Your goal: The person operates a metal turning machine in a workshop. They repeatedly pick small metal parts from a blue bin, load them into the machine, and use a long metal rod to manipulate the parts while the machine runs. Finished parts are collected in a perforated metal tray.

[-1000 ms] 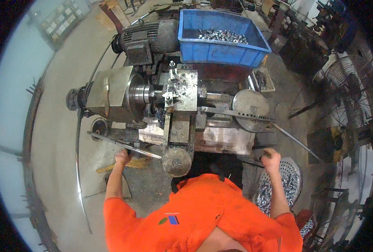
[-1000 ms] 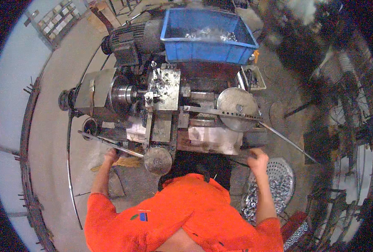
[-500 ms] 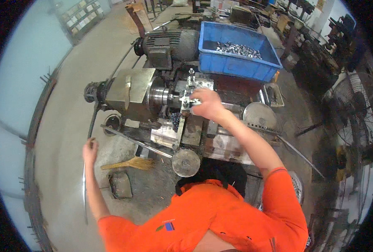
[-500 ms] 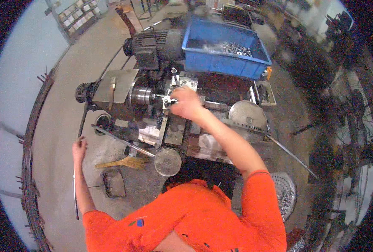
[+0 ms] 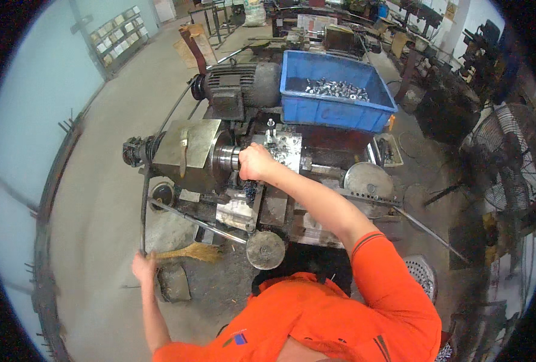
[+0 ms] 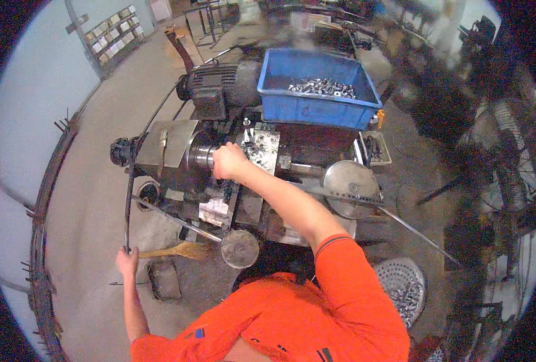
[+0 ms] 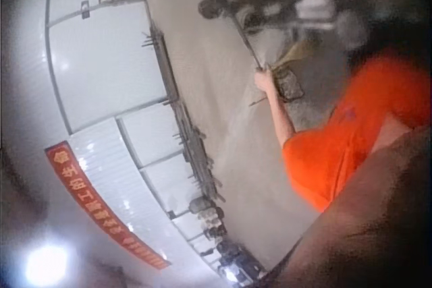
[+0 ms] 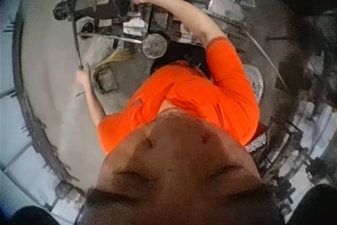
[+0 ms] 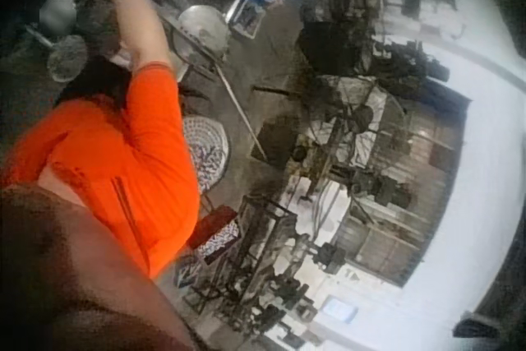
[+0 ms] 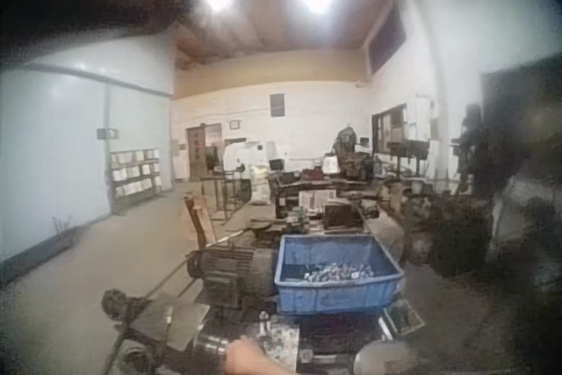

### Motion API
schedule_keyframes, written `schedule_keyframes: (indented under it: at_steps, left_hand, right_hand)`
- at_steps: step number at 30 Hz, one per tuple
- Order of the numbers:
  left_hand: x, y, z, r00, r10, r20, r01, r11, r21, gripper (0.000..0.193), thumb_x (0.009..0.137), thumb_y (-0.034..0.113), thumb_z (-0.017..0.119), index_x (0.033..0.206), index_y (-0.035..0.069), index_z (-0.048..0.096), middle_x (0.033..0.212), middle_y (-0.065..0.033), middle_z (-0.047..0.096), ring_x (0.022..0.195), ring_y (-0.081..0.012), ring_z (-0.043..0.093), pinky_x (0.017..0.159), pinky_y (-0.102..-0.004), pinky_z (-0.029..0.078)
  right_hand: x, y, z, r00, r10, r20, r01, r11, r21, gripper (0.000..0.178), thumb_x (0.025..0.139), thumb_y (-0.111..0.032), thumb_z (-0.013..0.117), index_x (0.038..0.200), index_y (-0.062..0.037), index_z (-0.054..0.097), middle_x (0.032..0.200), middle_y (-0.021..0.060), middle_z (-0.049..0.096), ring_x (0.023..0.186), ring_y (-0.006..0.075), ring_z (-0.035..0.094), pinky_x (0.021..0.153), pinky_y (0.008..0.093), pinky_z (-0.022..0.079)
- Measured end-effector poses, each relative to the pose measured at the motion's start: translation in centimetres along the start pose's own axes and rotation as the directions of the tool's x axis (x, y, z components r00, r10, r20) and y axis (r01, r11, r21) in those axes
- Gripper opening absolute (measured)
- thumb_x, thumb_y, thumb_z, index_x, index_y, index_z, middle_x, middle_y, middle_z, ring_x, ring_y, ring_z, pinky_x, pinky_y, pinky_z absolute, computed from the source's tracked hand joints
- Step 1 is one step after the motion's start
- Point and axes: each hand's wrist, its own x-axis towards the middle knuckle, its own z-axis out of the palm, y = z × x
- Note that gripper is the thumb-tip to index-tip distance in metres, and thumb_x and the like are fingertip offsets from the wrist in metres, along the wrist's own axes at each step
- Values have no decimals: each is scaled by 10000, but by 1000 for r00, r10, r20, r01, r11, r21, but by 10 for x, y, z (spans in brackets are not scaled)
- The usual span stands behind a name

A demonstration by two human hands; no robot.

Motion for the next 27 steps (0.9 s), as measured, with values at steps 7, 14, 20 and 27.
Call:
schedule_keyframes:
  at_steps: [7,14,20,27]
  left_hand:
    - [48,-19,-13,868,132,479,220,762,-609,205,766,127,645,841,-39,552,605,-85,571,507,-168,580,472,-320,489]
    - [80,1,13,836,258,485,298,529,-794,304,798,140,588,1019,-58,518,723,-131,587,575,-210,610,546,-328,543]
    - [76,-5,24,897,200,395,225,563,-795,457,790,281,661,1082,-35,509,754,-108,583,624,-173,585,558,-311,518]
    - [113,-77,56,781,193,594,402,573,-714,500,826,289,632,1210,5,484,884,-96,567,776,-201,570,670,-330,504]
  right_hand:
    - [-34,59,-81,971,188,-148,-199,978,-63,244,559,-278,609,663,-69,680,714,174,645,702,324,646,685,390,524]
    - [-107,133,-123,723,204,-660,-193,977,91,422,563,-198,611,972,-110,668,1199,214,513,1062,376,507,936,400,406]
    - [-257,169,-83,811,424,-403,-267,882,389,390,578,-154,582,942,-36,657,1064,172,603,935,310,597,805,348,472]
    - [-516,167,11,435,885,-167,-858,464,220,358,598,-214,595,921,-86,682,921,175,640,882,337,609,800,396,486]
